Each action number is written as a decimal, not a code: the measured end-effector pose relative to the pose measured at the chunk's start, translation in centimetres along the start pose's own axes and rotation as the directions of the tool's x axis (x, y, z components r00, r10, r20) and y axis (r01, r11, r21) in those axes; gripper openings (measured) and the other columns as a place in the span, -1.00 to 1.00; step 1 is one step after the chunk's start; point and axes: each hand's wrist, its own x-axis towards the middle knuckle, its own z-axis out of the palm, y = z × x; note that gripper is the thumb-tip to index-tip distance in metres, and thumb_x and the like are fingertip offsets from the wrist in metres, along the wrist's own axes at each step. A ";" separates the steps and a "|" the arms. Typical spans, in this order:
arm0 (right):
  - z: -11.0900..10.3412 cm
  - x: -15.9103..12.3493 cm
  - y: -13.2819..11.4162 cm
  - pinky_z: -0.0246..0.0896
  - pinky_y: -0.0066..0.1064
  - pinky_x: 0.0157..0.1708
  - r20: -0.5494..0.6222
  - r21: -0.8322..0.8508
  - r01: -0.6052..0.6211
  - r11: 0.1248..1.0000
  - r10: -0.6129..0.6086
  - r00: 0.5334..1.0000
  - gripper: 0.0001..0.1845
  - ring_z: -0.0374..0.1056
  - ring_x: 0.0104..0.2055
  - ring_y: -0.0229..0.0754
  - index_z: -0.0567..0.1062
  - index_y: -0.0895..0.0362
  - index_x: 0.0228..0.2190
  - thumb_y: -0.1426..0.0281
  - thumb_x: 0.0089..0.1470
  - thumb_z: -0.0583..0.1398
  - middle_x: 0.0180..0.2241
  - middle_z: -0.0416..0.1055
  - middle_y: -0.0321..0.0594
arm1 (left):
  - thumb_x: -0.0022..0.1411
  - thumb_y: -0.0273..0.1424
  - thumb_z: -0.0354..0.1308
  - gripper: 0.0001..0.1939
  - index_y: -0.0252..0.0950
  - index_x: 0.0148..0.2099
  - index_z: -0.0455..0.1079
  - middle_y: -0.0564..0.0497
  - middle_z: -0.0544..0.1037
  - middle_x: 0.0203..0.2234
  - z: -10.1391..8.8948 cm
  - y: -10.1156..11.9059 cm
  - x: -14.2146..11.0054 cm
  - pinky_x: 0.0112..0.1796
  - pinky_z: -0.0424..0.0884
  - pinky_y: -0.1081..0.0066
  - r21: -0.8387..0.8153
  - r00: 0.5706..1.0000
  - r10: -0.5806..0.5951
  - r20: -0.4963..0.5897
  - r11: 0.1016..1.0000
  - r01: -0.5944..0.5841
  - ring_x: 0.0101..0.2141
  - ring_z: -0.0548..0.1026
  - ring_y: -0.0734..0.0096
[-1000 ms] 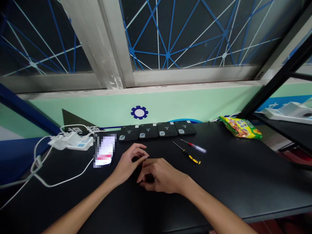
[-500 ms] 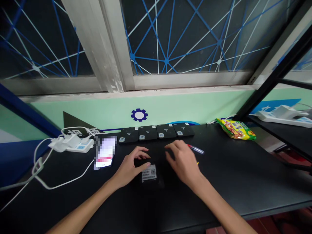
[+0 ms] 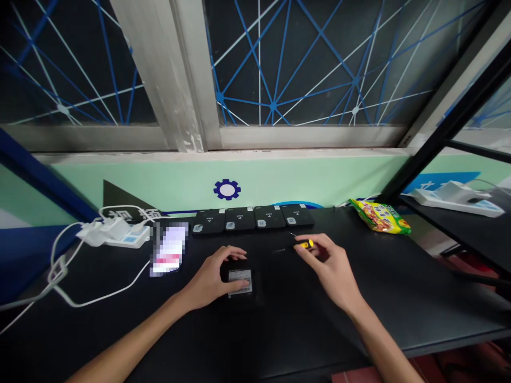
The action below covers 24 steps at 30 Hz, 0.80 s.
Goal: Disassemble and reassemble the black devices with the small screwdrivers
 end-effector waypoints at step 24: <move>9.9 2.7 -6.3 0.12 -0.32 -0.33 0.355 0.828 -0.170 0.533 -0.265 0.897 -0.67 0.14 -0.41 -0.16 0.48 0.10 -0.33 0.18 0.42 0.12 -0.47 0.26 -0.28 | 0.21 -0.23 0.51 -0.57 -0.09 0.09 0.52 -0.05 0.56 -0.04 0.0 0.0 0.3 0.07 0.43 0.06 0.067 1.000 0.005 0.002 0.998 -0.005 0.01 0.53 0.01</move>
